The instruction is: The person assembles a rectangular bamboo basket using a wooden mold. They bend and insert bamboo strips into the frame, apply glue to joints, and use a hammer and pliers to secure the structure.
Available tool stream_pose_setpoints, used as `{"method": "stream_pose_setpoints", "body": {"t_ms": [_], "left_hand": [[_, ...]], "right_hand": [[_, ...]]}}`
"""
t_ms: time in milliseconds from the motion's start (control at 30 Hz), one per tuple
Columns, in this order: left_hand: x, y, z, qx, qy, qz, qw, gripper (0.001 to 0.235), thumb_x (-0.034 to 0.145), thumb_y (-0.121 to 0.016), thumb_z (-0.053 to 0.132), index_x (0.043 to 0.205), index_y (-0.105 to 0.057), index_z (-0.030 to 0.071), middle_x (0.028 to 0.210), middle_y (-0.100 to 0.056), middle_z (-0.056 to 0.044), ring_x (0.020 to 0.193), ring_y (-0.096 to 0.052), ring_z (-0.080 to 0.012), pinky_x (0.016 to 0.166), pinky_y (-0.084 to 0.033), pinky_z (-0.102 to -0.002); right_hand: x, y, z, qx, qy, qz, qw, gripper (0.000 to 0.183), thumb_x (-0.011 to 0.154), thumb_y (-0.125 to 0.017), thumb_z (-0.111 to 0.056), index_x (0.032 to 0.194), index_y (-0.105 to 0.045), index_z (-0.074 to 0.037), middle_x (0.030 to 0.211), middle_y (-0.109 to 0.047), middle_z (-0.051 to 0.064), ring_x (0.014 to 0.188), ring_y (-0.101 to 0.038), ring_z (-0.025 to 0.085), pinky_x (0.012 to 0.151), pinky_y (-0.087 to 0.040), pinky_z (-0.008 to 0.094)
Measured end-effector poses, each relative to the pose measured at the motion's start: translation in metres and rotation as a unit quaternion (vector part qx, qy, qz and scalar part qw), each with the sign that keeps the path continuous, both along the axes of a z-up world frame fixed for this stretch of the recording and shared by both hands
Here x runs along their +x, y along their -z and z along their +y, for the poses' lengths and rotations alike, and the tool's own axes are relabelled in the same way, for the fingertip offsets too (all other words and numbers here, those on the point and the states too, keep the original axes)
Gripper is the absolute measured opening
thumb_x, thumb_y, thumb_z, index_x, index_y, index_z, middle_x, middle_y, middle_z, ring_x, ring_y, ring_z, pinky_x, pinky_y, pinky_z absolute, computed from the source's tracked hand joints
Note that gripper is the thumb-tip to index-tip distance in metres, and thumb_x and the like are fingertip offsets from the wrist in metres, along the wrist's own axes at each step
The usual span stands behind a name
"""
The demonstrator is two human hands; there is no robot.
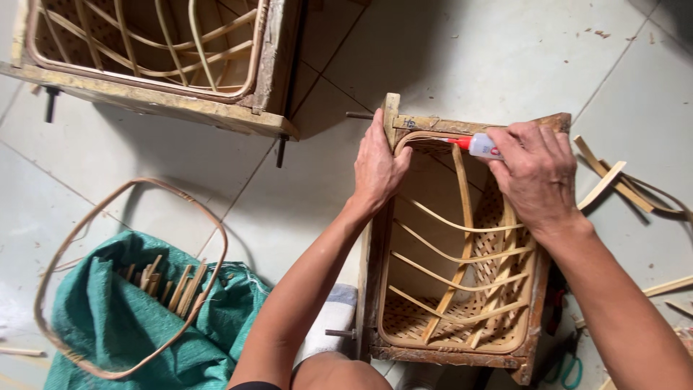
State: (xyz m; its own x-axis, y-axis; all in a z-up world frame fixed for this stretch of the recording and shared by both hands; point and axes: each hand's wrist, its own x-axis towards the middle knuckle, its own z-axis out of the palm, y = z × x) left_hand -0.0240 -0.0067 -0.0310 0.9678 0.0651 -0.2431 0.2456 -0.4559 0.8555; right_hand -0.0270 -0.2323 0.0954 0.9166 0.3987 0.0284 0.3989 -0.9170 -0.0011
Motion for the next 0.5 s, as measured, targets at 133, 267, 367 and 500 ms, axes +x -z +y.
{"method": "stream_pose_setpoints", "body": {"t_ms": [133, 267, 367, 500], "left_hand": [[-0.0009, 0.0004, -0.0027, -0.002, 0.004, 0.007, 1.000, 0.090, 0.084, -0.073, 0.021, 0.157, -0.025, 0.000, 0.141, -0.054, -0.022, 0.128, -0.053, -0.0394, 0.107, -0.044, -0.048], [-0.0017, 0.0013, -0.0024, -0.005, 0.002, -0.006, 1.000, 0.090, 0.084, -0.074, 0.022, 0.156, -0.025, -0.001, 0.143, -0.054, -0.022, 0.127, -0.053, -0.0398, 0.106, -0.045, -0.048], [-0.0022, 0.0021, -0.0031, -0.005, 0.001, -0.014, 1.000, 0.091, 0.083, -0.074, 0.022, 0.156, -0.025, -0.001, 0.143, -0.053, -0.022, 0.127, -0.053, -0.0404, 0.106, -0.045, -0.048], [-0.0015, 0.0018, -0.0026, -0.006, 0.002, 0.004, 1.000, 0.090, 0.084, -0.073, 0.022, 0.157, -0.024, 0.000, 0.141, -0.054, -0.022, 0.127, -0.054, -0.0400, 0.106, -0.045, -0.048]], "right_hand": [[0.0047, 0.0022, 0.0002, -0.008, -0.019, -0.020, 1.000, 0.042, 0.088, -0.088, -0.022, 0.127, -0.074, -0.014, 0.111, -0.064, 0.002, 0.102, -0.060, 0.019, 0.090, -0.047, 0.037], [0.0070, 0.0023, 0.0010, -0.023, -0.037, -0.033, 0.999, 0.039, 0.090, -0.088, -0.021, 0.126, -0.074, -0.014, 0.110, -0.064, 0.000, 0.105, -0.060, 0.019, 0.094, -0.046, 0.037], [0.0080, 0.0026, -0.0014, -0.040, -0.053, -0.048, 0.997, 0.034, 0.094, -0.087, -0.022, 0.125, -0.074, -0.015, 0.107, -0.065, -0.001, 0.105, -0.060, 0.018, 0.097, -0.045, 0.037], [0.0107, 0.0060, -0.0026, -0.067, -0.069, -0.067, 0.993, 0.026, 0.098, -0.086, -0.023, 0.121, -0.074, -0.016, 0.104, -0.065, -0.002, 0.100, -0.059, 0.016, 0.100, -0.044, 0.037]]}}
